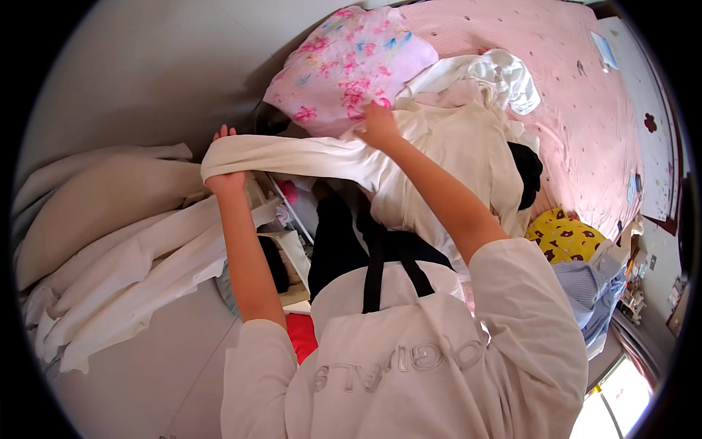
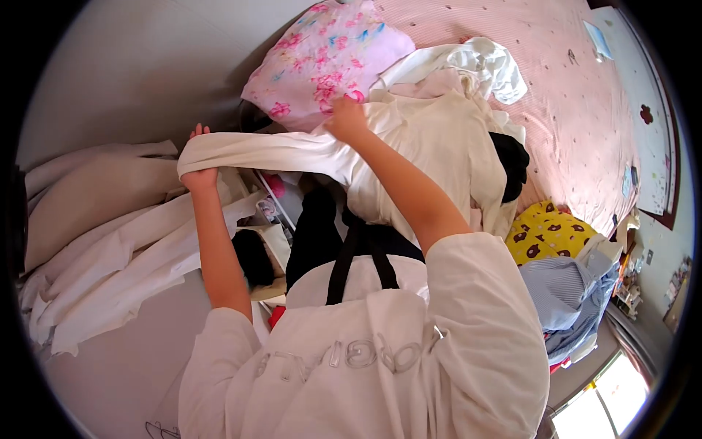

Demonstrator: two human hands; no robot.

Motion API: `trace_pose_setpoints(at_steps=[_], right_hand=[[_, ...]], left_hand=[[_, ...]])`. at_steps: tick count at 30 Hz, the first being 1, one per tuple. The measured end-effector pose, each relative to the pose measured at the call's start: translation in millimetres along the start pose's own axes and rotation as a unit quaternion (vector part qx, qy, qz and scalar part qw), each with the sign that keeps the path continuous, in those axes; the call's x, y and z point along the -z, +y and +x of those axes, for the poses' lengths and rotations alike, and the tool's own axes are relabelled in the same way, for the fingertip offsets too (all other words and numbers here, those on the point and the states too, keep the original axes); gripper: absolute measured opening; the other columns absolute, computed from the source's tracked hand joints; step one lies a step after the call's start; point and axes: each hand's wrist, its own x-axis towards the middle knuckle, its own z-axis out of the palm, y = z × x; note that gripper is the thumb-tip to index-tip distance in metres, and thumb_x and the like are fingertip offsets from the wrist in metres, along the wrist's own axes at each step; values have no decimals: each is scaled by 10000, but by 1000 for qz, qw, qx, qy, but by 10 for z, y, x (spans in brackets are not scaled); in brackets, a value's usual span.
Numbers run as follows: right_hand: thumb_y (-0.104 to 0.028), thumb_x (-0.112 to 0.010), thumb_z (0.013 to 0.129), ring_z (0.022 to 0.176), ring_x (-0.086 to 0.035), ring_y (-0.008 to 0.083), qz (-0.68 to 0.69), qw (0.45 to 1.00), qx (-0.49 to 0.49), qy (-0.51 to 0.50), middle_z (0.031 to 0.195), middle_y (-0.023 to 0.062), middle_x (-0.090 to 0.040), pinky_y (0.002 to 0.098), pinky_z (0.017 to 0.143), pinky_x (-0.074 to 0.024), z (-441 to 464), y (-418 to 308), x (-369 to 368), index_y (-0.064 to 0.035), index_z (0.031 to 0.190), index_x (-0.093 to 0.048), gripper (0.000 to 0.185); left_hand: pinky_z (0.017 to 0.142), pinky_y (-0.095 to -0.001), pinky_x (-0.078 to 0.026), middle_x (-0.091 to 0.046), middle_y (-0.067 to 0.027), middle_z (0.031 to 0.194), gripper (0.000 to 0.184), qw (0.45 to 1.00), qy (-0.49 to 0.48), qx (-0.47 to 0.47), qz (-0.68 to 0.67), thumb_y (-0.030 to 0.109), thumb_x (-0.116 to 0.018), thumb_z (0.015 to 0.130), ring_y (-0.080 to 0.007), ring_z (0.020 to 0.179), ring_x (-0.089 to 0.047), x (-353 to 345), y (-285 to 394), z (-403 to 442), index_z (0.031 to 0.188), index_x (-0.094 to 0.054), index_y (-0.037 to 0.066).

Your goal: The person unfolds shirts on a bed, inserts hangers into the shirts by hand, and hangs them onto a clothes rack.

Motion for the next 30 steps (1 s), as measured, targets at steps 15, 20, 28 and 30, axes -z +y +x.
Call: trace_pose_setpoints(at_steps=[15, 20, 28, 30], right_hand=[[-240, -565, 740, 729, -576, 266, 276, 917, -272, 96, 815, 124, -617, 305, 706, -432, -162, 1017, 346, -4, 974, -563, 332], [-230, -566, 737, 794, -570, 268, 369, 903, -191, 112, 879, 144, -602, 305, 721, -433, 248, 773, 508, -7, 1008, -546, 352], [-275, -615, 688, 949, -536, 313, 200, 957, -211, 23, 1046, 176, -552, 356, 810, -423, 505, 1017, 357, -17, 1090, -495, 493], [-261, -619, 687, 965, -530, 307, 189, 960, -201, 43, 1059, 175, -545, 356, 817, -419, 409, 1077, 427, -21, 1103, -485, 499]], left_hand=[[893, -442, -375, -476, -145, 1080, 334, 982, 138, -65, 108, 223, -355, 860, -268, 999, -465, -81, -14, 611, 1085, -456, -1], [862, -400, -362, -521, -126, 1015, 408, 966, 114, -83, 215, 298, -324, 874, -223, 962, -495, -789, -181, 888, 1178, -369, 29], [812, -322, -417, -545, -150, 1066, 519, 635, -281, -167, 700, 195, -613, 740, -235, 985, -523, -95, -1762, 920, 1208, -434, 61], [800, -365, -415, -555, -157, 980, 530, 506, -371, -328, 706, 203, -652, 691, -271, 924, -529, 97, -1890, 587, 1168, -469, 62]])
